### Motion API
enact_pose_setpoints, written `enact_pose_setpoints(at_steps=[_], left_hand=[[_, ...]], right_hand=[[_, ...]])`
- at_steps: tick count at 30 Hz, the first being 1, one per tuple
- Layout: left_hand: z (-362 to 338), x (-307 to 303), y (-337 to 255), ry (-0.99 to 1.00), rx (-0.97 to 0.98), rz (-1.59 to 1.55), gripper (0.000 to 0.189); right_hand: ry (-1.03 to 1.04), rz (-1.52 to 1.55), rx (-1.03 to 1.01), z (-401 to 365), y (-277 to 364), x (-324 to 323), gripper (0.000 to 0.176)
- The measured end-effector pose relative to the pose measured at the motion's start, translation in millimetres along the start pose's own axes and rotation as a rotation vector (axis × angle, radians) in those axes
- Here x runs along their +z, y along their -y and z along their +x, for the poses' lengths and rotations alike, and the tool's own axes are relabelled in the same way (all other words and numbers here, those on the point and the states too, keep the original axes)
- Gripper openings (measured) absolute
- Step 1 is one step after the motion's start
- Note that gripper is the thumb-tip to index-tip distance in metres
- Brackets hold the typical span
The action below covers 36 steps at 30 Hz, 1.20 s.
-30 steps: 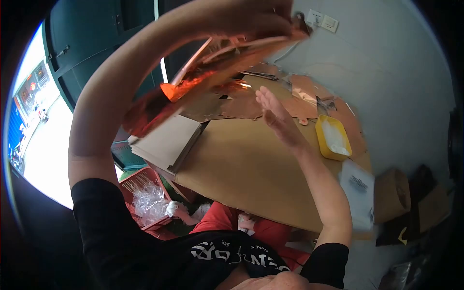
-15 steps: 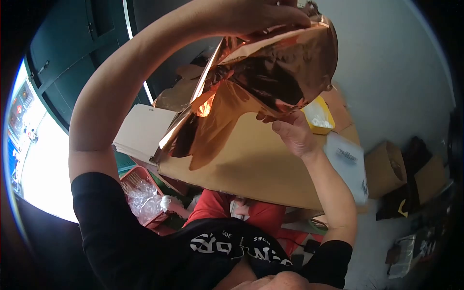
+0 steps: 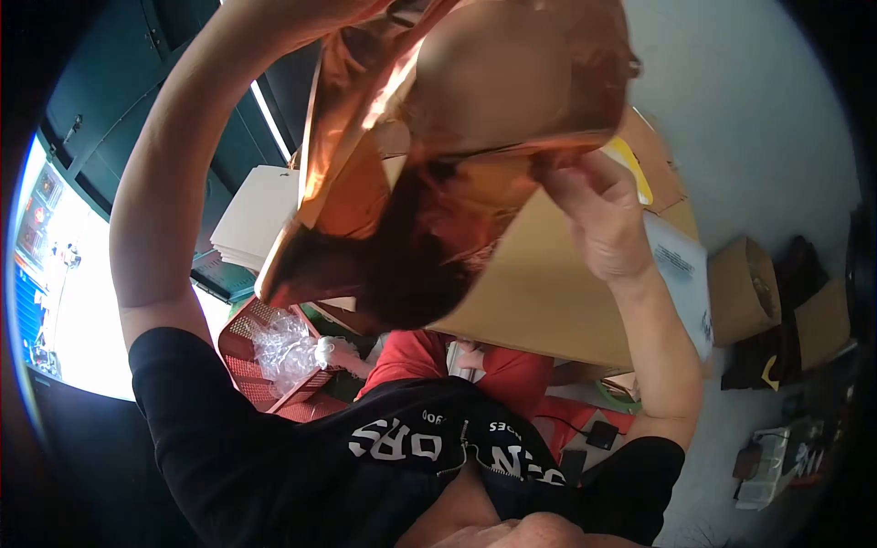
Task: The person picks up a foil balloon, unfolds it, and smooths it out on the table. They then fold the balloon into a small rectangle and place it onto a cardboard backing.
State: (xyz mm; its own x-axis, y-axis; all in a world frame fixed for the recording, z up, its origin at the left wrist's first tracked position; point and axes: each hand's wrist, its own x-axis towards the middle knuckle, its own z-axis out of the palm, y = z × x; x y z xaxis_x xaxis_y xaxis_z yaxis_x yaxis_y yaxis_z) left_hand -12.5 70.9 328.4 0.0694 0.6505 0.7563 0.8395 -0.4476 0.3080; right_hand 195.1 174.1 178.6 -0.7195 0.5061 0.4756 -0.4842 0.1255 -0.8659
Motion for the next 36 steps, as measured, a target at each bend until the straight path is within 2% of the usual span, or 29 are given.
enact_pose_setpoints(at_steps=[3,4,7,9,11,12,13,14,15,17,18,19,20,22,25,26,28,29,32,34,36], left_hand=[[-12,1,-22,-0.063,-0.033,0.017,0.026],[-14,1,-18,-0.095,0.016,0.114,0.026],[-14,-8,-11,-0.068,-0.019,0.154,0.025],[-16,0,-16,-0.077,-0.099,0.225,0.022],[-10,7,-10,0.034,-0.255,0.157,0.019],[-6,10,-7,0.133,-0.396,0.102,0.018],[-9,35,69,-0.002,-0.069,0.065,0.025],[-8,39,56,0.259,-0.36,-0.123,0.023],[-11,58,61,0.172,-0.35,-0.037,0.024],[-19,91,87,0.228,-0.341,-0.034,0.031],[-26,115,113,0.183,-0.253,0.043,0.042],[-32,136,135,0.276,-0.294,0.093,0.043],[-38,149,143,0.397,-0.408,-0.05,0.039],[-55,193,183,0.371,-0.326,0.022,0.03],[-80,242,219,0.362,-0.345,0.144,0.036],[-82,247,220,0.386,-0.382,0.13,0.038],[-85,256,220,0.434,-0.456,0.1,0.04],[-86,262,224,0.44,-0.435,0.139,0.042],[-86,271,228,0.461,-0.385,0.265,0.046],[-78,264,214,0.475,-0.366,0.363,0.048],[-69,262,209,0.431,-0.407,0.395,0.048]], right_hand=[[-0.032,0.011,-0.034,-1,4,-25,0.023],[-0.034,-0.028,-0.009,-5,16,-27,0.025],[-0.103,0.003,-0.075,-5,29,-22,0.026],[-0.134,0.032,-0.071,-7,34,-23,0.027],[-0.157,0.031,-0.037,-8,40,-25,0.028],[-0.287,0.035,0.0,-5,40,-18,0.027],[-0.231,-0.084,0.07,-7,38,-34,0.024],[-0.175,-0.203,0.14,-11,31,-64,0.022],[-0.12,-0.321,0.21,-12,28,-76,0.02],[-0.221,-0.471,0.314,-16,12,-86,0.018],[-0.236,-0.527,0.347,-19,-4,-99,0.017],[-0.25,-0.582,0.379,-21,-18,-111,0.017],[-0.227,-0.652,0.444,-23,-25,-120,0.016],[-0.183,-0.789,0.576,-26,-40,-138,0.016],[-0.287,-1.133,0.368,-38,-76,-157,0.025],[-0.24,-1.072,0.45,-40,-80,-159,0.038],[-0.165,-1.326,0.306,-43,-95,-153,0.039],[-0.124,-1.45,0.233,-43,-101,-148,0.04],[0.095,-1.412,0.181,-35,-105,-125,0.047],[0.217,-1.51,0.123,-36,-117,-120,0.05],[0.321,-1.52,0.089,-38,-131,-124,0.053]])
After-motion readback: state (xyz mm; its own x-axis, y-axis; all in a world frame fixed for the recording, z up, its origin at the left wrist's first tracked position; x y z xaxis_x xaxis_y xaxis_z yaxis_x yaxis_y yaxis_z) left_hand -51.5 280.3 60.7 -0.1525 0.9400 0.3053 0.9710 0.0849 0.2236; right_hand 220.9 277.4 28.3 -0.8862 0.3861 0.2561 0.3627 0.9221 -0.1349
